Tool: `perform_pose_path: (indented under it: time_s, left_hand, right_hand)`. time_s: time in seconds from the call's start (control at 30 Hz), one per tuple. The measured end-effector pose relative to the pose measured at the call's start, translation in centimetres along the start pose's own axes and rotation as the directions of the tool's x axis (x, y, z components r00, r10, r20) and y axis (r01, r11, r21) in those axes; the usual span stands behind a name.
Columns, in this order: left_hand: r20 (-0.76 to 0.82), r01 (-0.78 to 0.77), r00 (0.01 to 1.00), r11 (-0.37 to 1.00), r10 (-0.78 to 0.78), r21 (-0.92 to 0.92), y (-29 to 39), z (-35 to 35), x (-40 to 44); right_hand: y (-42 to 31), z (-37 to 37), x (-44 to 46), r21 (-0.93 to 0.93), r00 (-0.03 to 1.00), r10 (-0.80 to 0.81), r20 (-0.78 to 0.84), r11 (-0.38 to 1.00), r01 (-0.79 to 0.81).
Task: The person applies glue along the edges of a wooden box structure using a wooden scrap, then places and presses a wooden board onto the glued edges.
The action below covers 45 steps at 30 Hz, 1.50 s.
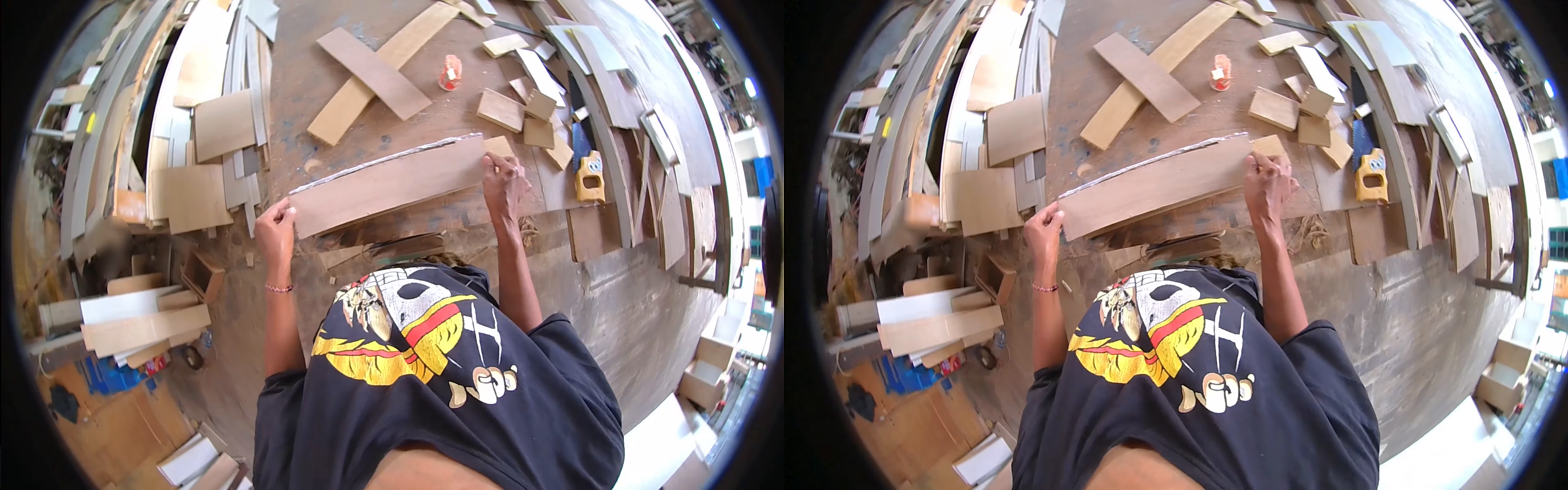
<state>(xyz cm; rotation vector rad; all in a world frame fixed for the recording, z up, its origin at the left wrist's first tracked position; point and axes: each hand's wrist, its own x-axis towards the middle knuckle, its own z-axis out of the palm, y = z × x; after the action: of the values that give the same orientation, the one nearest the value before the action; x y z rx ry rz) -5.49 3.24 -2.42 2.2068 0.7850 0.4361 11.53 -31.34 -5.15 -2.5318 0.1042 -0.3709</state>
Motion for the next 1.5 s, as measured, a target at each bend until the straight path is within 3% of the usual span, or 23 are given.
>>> perform_pose_path:
  time_s: [0.13, 0.2, 0.23, 0.27, 0.33, 0.37, 0.43, 0.5, 0.57, 0.77, 1.3, 1.5]
  left_hand:
    - [0.033, 0.107, 0.994, 0.994, -0.107, -0.018, -0.8, 0.9, 0.3]
    - [-0.019, 0.076, 0.997, 0.994, -0.075, 0.083, 0.7, 0.3, -0.1]
    - [0.059, 0.033, 0.997, 0.978, -0.046, 0.206, 2.0, -0.4, -0.3]
    - [0.062, 0.026, 0.997, 0.978, -0.04, 0.209, 3.0, -0.8, -0.4]
    - [0.284, -0.332, 0.922, 0.913, 0.262, 0.236, 4.8, 0.6, -0.8]
    - [0.285, -0.335, 0.921, 0.911, 0.265, 0.238, 4.5, 0.5, -0.6]
    - [0.489, -0.478, 0.826, 0.81, 0.282, 0.34, 4.0, 1.2, 0.1]
    - [0.526, -0.477, 0.816, 0.793, 0.239, 0.38, 5.0, 1.7, 0.4]
    - [0.562, -0.472, 0.807, 0.771, 0.183, 0.426, 6.5, 5.3, 1.1]
    - [0.615, -0.508, 0.771, 0.745, 0.168, 0.433, 6.4, 6.3, 2.2]
    - [0.59, -0.5, 0.779, 0.777, 0.212, 0.381, 6.4, 7.5, 3.3]
    - [0.588, -0.476, 0.788, 0.784, 0.18, 0.398, 6.6, 7.4, 3.1]
  right_hand:
    - [1.5, -0.9, 1.7, 0.096, 0.991, 0.029, 0.131, 0.995, -0.042]
    - [2.4, -1.6, 2.6, 0.243, 0.975, -0.129, 0.179, 0.966, 0.084]
    - [2.7, -2.5, 3.2, 0.264, 0.932, -0.21, 0.297, 0.956, 0.131]
    - [2.2, -3.4, 3.4, 0.266, 0.934, -0.205, 0.293, 0.956, 0.126]
    - [2.8, -4.1, 4.7, 0.229, 0.754, -0.507, 0.417, 0.862, 0.452]
    - [2.0, -4.2, 4.7, 0.209, 0.683, -0.459, 0.568, 0.883, 0.421]
    - [1.6, -3.4, 5.2, 0.203, 0.655, -0.497, 0.569, 0.857, 0.473]
    - [1.5, -2.5, 5.6, 0.195, 0.624, -0.53, 0.574, 0.829, 0.525]
    - [3.9, -0.6, 8.4, 0.182, 0.523, -0.559, 0.644, 0.776, 0.604]
    - [2.7, -0.6, 9.6, 0.085, 0.465, -0.531, 0.709, 0.718, 0.69]
    - [3.0, 0.0, 11.1, 0.108, 0.446, -0.523, 0.726, 0.727, 0.678]
    - [2.6, -0.4, 10.4, 0.021, 0.444, -0.5, 0.744, 0.681, 0.732]
